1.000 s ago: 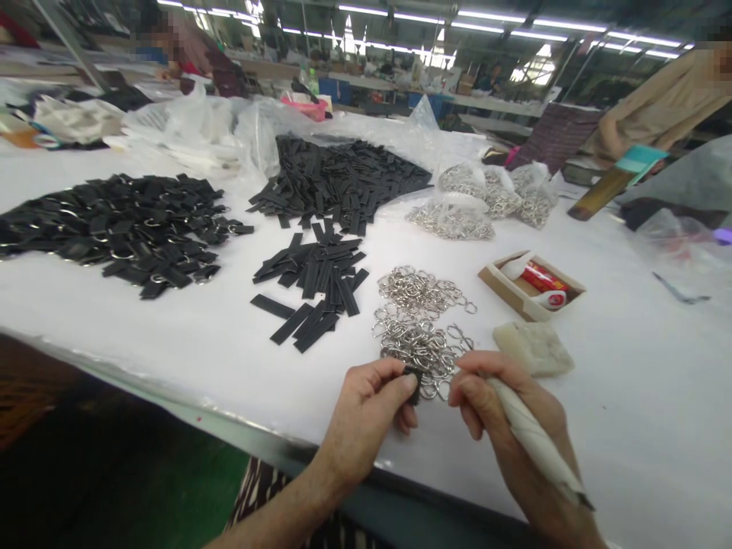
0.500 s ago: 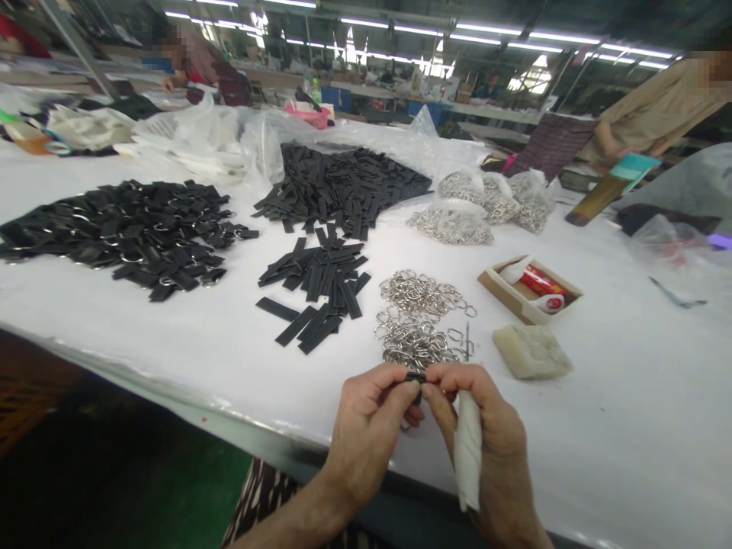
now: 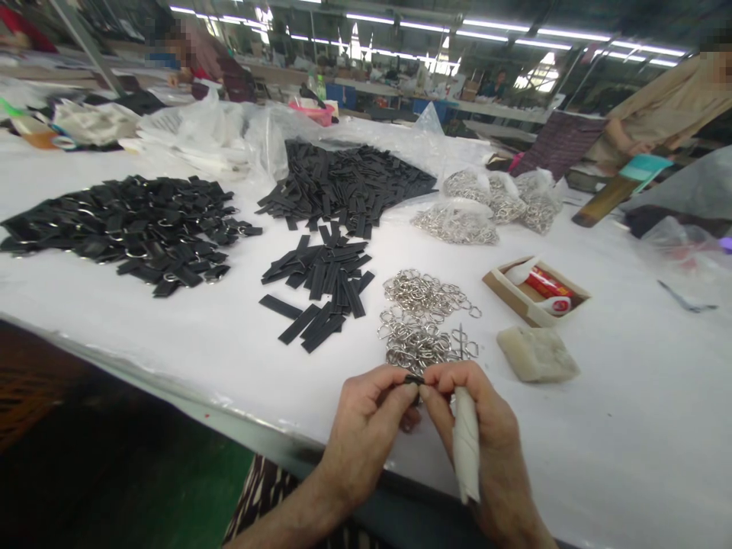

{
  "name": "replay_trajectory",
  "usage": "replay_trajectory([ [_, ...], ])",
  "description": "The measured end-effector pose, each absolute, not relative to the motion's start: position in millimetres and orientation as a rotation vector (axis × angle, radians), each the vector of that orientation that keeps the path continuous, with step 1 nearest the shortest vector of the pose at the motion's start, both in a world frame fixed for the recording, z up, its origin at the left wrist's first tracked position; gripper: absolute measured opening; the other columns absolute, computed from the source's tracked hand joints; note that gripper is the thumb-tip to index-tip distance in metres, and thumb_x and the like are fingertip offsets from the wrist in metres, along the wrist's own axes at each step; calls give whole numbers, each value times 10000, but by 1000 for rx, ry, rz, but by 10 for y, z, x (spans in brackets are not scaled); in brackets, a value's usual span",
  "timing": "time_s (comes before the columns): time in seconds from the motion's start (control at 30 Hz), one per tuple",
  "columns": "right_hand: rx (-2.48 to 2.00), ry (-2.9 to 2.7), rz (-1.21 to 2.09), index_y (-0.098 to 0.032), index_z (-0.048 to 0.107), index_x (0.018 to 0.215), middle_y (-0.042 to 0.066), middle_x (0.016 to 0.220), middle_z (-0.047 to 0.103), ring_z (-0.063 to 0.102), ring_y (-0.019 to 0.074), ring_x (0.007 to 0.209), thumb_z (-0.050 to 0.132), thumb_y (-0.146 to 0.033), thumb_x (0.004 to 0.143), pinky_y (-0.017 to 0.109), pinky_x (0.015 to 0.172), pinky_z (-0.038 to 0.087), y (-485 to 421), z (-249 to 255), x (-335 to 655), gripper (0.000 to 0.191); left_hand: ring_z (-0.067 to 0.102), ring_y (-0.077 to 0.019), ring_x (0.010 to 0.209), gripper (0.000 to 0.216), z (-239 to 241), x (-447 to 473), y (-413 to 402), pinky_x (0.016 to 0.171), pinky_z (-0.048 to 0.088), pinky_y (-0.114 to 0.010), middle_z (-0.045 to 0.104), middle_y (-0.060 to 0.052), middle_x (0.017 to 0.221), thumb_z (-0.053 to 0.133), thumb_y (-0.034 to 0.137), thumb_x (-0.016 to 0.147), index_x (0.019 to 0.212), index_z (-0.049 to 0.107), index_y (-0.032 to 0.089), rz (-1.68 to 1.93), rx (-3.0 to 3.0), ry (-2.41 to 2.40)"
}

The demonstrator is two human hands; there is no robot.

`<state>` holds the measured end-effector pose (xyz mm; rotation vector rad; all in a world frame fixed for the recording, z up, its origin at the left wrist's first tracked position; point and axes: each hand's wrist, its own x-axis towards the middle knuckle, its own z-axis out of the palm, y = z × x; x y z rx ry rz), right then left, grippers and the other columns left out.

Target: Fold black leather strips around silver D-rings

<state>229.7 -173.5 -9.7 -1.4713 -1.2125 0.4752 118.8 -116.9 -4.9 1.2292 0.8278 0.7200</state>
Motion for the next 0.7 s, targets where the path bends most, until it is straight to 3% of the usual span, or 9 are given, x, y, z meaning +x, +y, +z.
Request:
replay_trajectory([
  [0.2,-1641,-1393,426,-221,531,744,-40,568,592,559,113,435,618,-311,805,158,405,447,-1847,-39,2562,139,577,-132,613,158,42,965,-1031,629,471,-243,583,-16,691,534,212,809,702,628,144,802,1229,903],
  [0.3,-1654,-1480,308,-231,590,961,-34,558,617,576,135,395,590,-413,821,179,395,467,-1922,-95,2746,230,530,-104,525,168,82,753,-906,548,458,-232,544,2,677,551,222,789,654,616,147,930,1328,1006],
  [0.4,-1703,-1469,120,-238,624,1039,22,636,672,619,191,443,574,-509,810,236,366,464,-1957,-163,2864,358,529,-118,500,110,104,464,-727,528,460,-240,535,22,607,571,243,779,758,632,153,1037,1456,1228],
  [0.5,-1747,-1338,37,-247,671,936,45,681,690,630,223,504,612,-512,770,289,409,488,-1939,-232,2925,318,562,-143,517,189,128,98,-434,563,481,-258,570,22,612,584,295,779,911,632,168,1150,1670,1593],
  [0.6,-1668,-1286,81,-246,680,809,40,668,680,635,240,573,618,-491,755,335,484,528,-1919,-291,2955,259,635,-165,647,261,173,-253,-74,670,516,-287,634,-52,961,533,308,807,1019,613,178,1213,1861,1916],
  [0.63,-1652,-1282,86,-247,679,792,39,678,680,639,247,606,605,-480,766,350,520,539,-1922,-302,2954,246,652,-184,730,315,185,-338,26,677,522,-287,571,-96,1160,524,296,809,1089,580,164,1248,1878,1981],
  [0.7,-1656,-1257,45,-254,674,781,39,717,685,645,260,684,591,-450,787,368,590,546,-1940,-305,2929,212,633,-252,916,503,187,-430,147,695,532,-298,302,-188,1423,536,297,805,1261,441,109,1290,1888,2033],
])
